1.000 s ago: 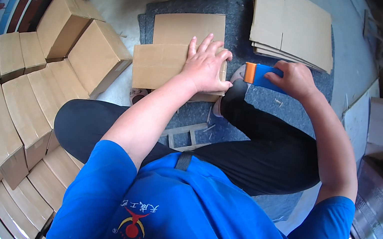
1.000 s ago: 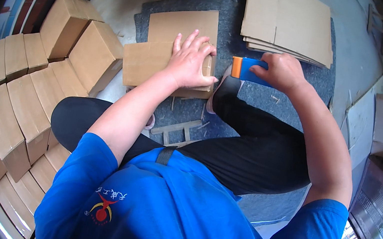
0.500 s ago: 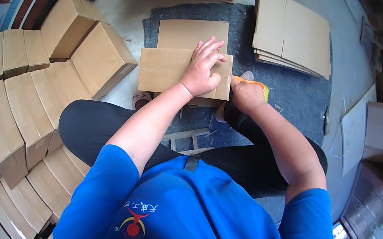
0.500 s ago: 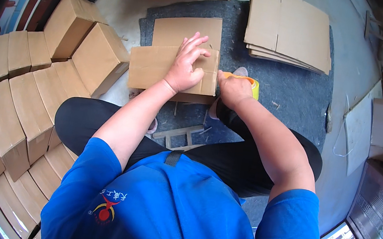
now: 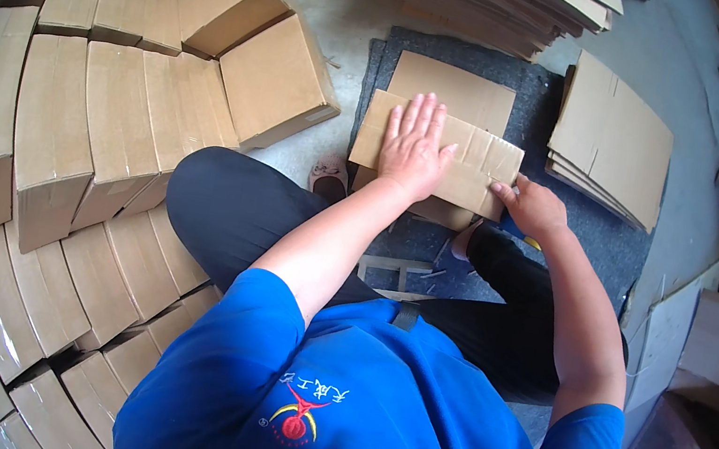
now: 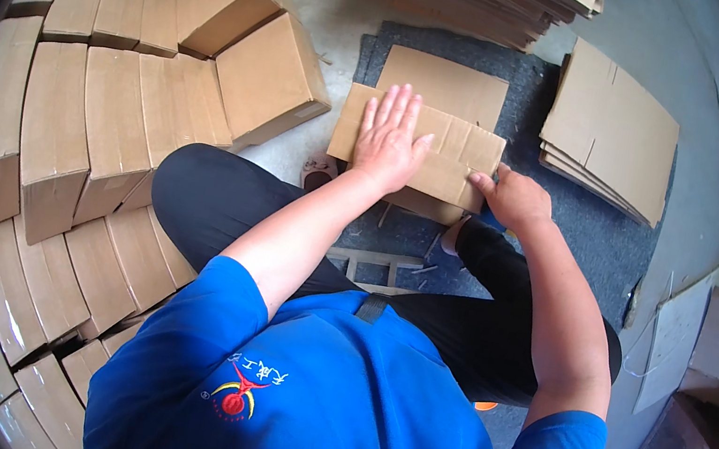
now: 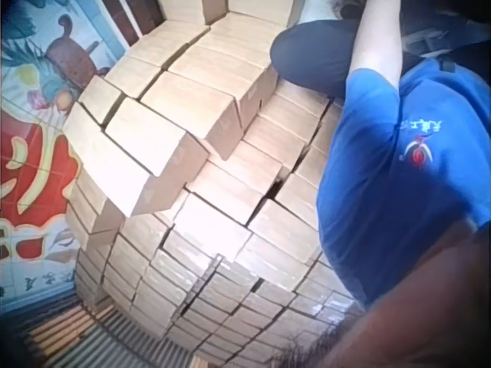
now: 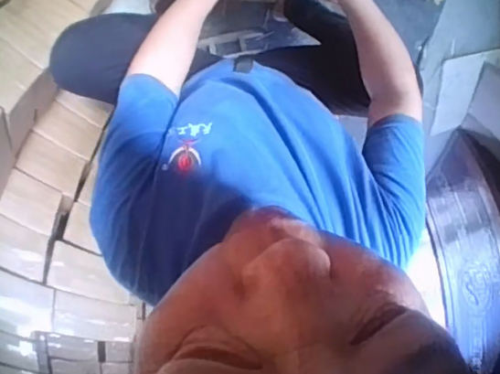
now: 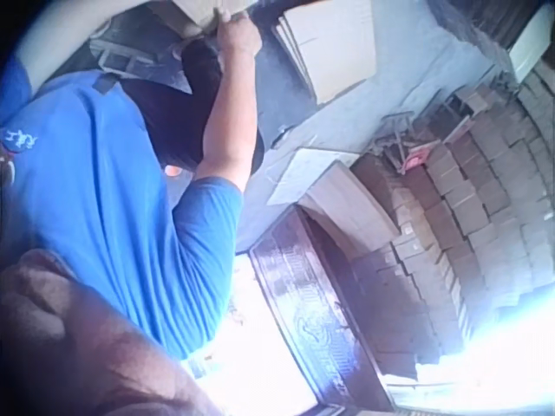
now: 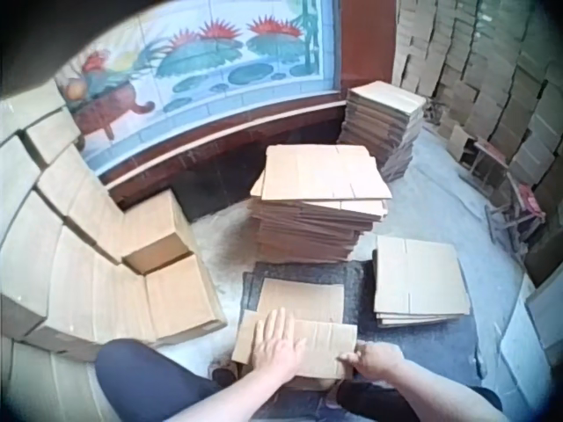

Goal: Assembling and taping cardboard boxes in a factory environment.

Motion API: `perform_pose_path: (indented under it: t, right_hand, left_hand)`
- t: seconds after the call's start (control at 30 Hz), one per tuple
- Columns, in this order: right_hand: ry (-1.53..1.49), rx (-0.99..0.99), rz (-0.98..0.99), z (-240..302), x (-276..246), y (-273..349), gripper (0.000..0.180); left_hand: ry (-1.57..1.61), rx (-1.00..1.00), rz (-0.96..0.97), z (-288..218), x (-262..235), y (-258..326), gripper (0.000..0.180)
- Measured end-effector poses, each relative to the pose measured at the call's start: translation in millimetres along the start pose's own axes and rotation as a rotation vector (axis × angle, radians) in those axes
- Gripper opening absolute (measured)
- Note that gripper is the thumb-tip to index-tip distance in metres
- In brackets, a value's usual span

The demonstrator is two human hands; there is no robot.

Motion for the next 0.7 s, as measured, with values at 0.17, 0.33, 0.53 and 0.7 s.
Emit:
perform_pose_path:
  t: [0.17,0.33,0.53,0.7]
  right_hand:
    - [0.001,-0.092,0.038,-5.5,5.7,-14.2,0.072]
    - [-0.122,-0.130,0.102,-19.1,24.0,-20.7,0.081]
    - [-0.048,-0.071,0.073,19.1,-48.7,-9.2,0.054]
    - [-0.056,-0.323,-0.135,88.8,-135.9,-45.8,0.045]
  left_hand:
    - [0.377,-0.346,-0.010,82.2,-19.5,-15.4,0.095]
    - [1.104,-0.714,0.641,124.3,28.4,-17.4,0.078]
    - [0.876,-0.686,0.649,104.6,-52.2,-16.6,0.082]
    - [0.798,-0.373,0.299,137.9,-187.4,-31.3,0.082]
Point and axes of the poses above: each hand's wrist, its own y-axis away from the middle knuckle, its own x-axis out of the palm, z = x × y, the point moved 7 cm from there along -y, towards the middle knuckle, and after that the axes turned 13 degrees about -x, right-handed, at the moved point
